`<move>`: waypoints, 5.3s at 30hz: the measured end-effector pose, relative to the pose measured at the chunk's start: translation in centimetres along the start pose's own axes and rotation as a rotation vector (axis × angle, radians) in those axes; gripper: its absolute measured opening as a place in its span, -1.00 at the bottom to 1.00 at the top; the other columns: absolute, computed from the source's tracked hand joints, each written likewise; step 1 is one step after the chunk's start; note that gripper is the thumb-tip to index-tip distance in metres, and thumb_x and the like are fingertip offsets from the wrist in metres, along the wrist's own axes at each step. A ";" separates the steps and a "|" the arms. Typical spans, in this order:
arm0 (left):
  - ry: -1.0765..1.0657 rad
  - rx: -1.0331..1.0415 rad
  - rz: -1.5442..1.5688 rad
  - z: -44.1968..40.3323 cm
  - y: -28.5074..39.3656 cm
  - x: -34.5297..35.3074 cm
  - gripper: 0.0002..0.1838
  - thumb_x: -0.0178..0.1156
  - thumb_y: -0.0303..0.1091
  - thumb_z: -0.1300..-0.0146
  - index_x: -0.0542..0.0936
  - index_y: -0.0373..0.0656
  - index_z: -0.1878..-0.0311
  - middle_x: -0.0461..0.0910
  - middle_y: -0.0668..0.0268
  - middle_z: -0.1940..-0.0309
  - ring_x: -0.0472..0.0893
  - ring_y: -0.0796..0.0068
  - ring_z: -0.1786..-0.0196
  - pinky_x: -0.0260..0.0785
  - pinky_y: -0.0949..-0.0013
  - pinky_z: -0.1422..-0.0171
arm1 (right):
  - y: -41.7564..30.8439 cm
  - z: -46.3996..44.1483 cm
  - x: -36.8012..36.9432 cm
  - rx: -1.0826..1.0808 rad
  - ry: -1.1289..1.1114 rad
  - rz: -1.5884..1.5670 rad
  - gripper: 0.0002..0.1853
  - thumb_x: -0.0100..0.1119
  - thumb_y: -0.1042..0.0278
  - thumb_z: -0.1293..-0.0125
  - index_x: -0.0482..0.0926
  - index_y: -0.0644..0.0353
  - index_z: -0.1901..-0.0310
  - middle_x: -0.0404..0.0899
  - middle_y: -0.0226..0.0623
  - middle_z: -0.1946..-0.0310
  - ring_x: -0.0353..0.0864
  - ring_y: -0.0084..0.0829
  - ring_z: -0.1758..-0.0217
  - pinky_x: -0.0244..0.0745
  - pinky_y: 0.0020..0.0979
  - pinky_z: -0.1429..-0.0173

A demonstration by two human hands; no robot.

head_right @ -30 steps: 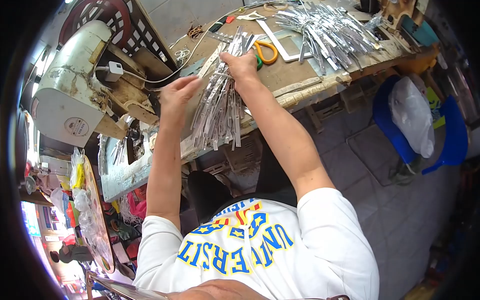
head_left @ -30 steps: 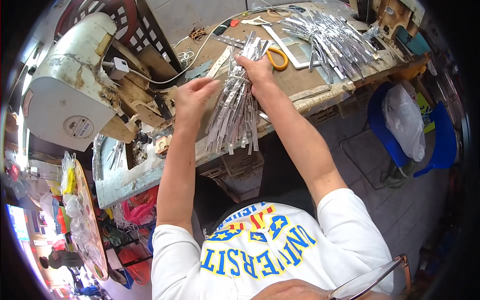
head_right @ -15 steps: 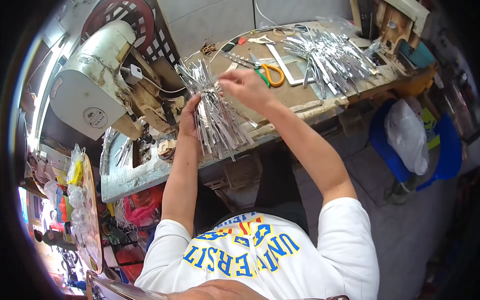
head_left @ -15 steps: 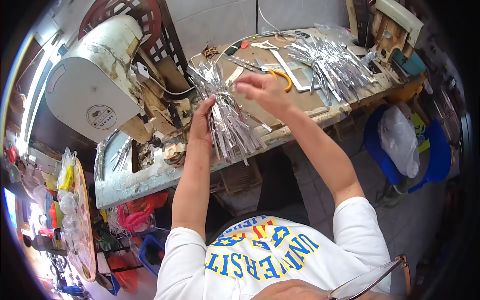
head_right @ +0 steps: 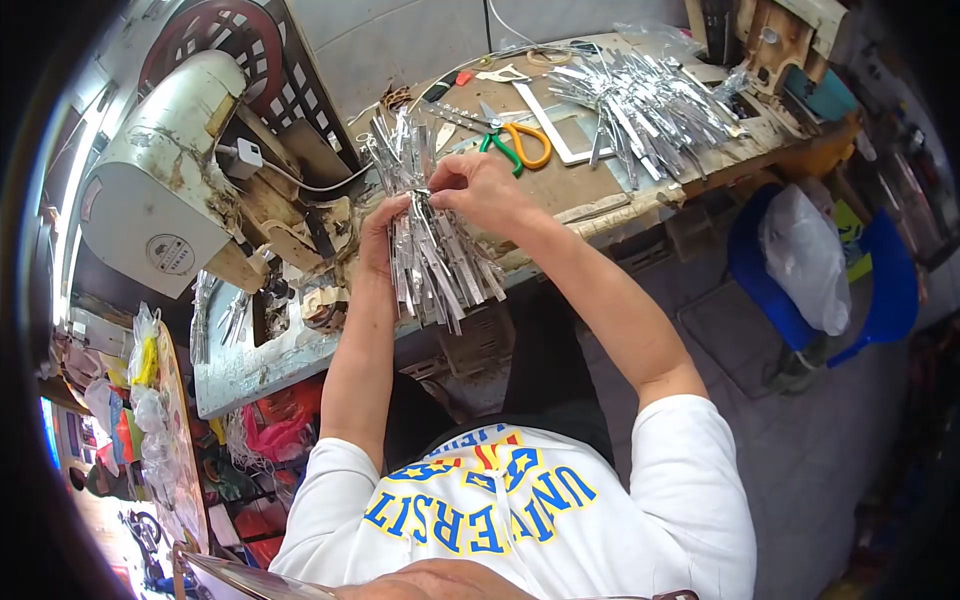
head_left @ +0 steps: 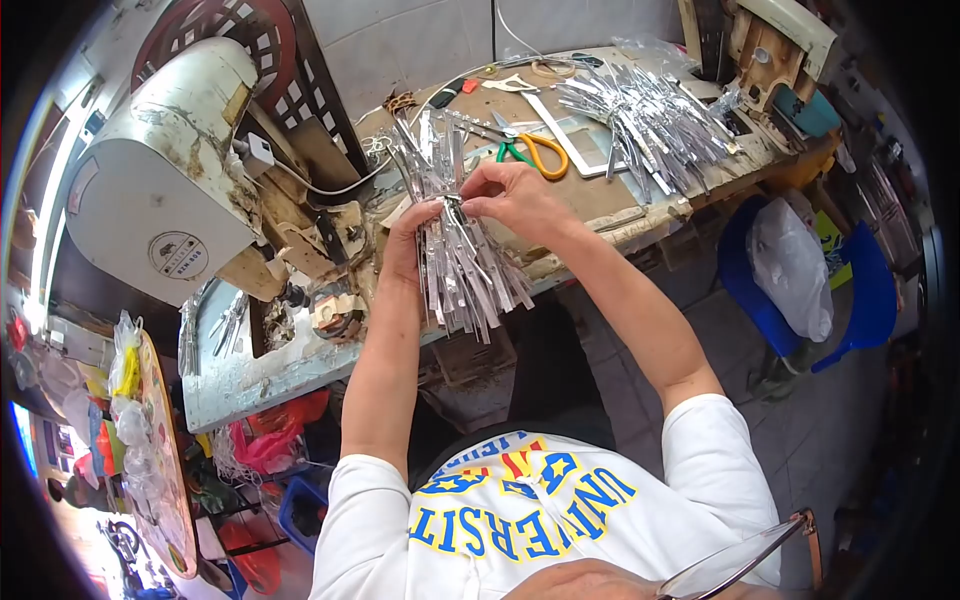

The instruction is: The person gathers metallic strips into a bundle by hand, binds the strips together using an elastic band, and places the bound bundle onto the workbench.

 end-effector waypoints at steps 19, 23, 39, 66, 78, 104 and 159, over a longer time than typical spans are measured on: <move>-0.037 0.045 0.038 0.2 -0.5 0.9 -0.50 0.13 -0.32 0.00 0.40 -0.37 -0.03 0.55 0.17 0.28 0.57 0.37 0.27 0.47 0.36 0.10 | -1.3 -0.3 0.4 0.189 -0.054 -0.028 -0.86 0.17 0.44 -0.18 0.55 0.36 0.31 0.59 -0.28 0.46 0.59 -0.57 0.51 0.52 -0.55 0.42; -0.060 -0.012 0.009 0.4 -0.3 1.0 -0.48 0.14 -0.30 0.01 0.40 -0.38 -0.04 0.56 0.11 0.24 0.58 0.31 0.23 0.48 0.34 0.08 | -1.1 -0.1 0.9 0.099 -0.006 0.106 -0.85 0.18 0.43 -0.18 0.56 0.36 0.32 0.59 -0.29 0.49 0.58 -0.57 0.51 0.52 -0.55 0.41; 0.009 -0.079 -0.071 -0.2 -0.1 -1.4 -0.63 0.14 -0.32 -0.01 0.48 -0.37 0.14 0.60 0.15 0.40 0.62 0.37 0.44 0.56 0.39 0.33 | 0.7 0.0 0.7 -0.490 0.077 0.567 -0.88 0.17 0.53 -0.05 0.48 0.35 0.37 0.54 -0.19 0.47 0.56 -0.33 0.43 0.46 -0.44 0.31; 0.058 -0.070 -0.011 -0.1 0.1 -0.9 -0.76 0.14 -0.36 -0.03 0.55 -0.35 0.28 0.61 0.18 0.46 0.61 0.43 0.49 0.54 0.42 0.36 | 0.3 -0.6 -0.6 -0.155 -0.209 0.224 -0.87 0.11 0.58 -0.15 0.48 0.38 0.25 0.54 -0.35 0.52 0.54 -0.61 0.46 0.49 -0.56 0.33; 0.131 -0.043 -0.092 0.0 0.1 -0.9 -0.75 0.15 -0.36 -0.02 0.53 -0.32 0.24 0.61 0.22 0.44 0.62 0.43 0.49 0.55 0.41 0.36 | -0.1 -0.7 -0.5 -0.368 -0.119 0.463 -0.88 0.14 0.43 -0.06 0.53 0.30 0.39 0.56 -0.11 0.48 0.58 -0.21 0.35 0.45 -0.33 0.25; -0.004 -0.131 0.084 -0.4 0.2 -1.6 -0.70 0.10 -0.43 -0.04 0.50 -0.44 0.17 0.61 0.11 0.42 0.64 0.35 0.47 0.58 0.35 0.35 | 1.0 -1.8 -1.0 -0.133 -0.196 0.209 -0.86 0.22 0.52 -0.10 0.43 0.30 0.36 0.47 -0.45 0.53 0.43 -0.69 0.49 0.36 -0.61 0.40; -0.203 0.140 -0.126 -15.0 -3.1 14.4 -0.67 0.11 -0.32 -0.18 0.44 -0.33 0.06 0.56 0.12 0.23 0.60 0.29 0.18 0.48 0.25 0.03 | -4.6 2.8 -14.1 0.109 0.307 0.277 -0.11 0.23 0.29 0.18 0.11 0.15 -0.29 0.52 -0.09 0.32 0.56 -0.26 0.26 0.45 -0.37 0.13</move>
Point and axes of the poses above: each hand's wrist, its own z-axis away from the middle knuckle, its own x-axis out of the palm, y = z × x, the point moved 1 cm from there along -z, towards the middle knuckle
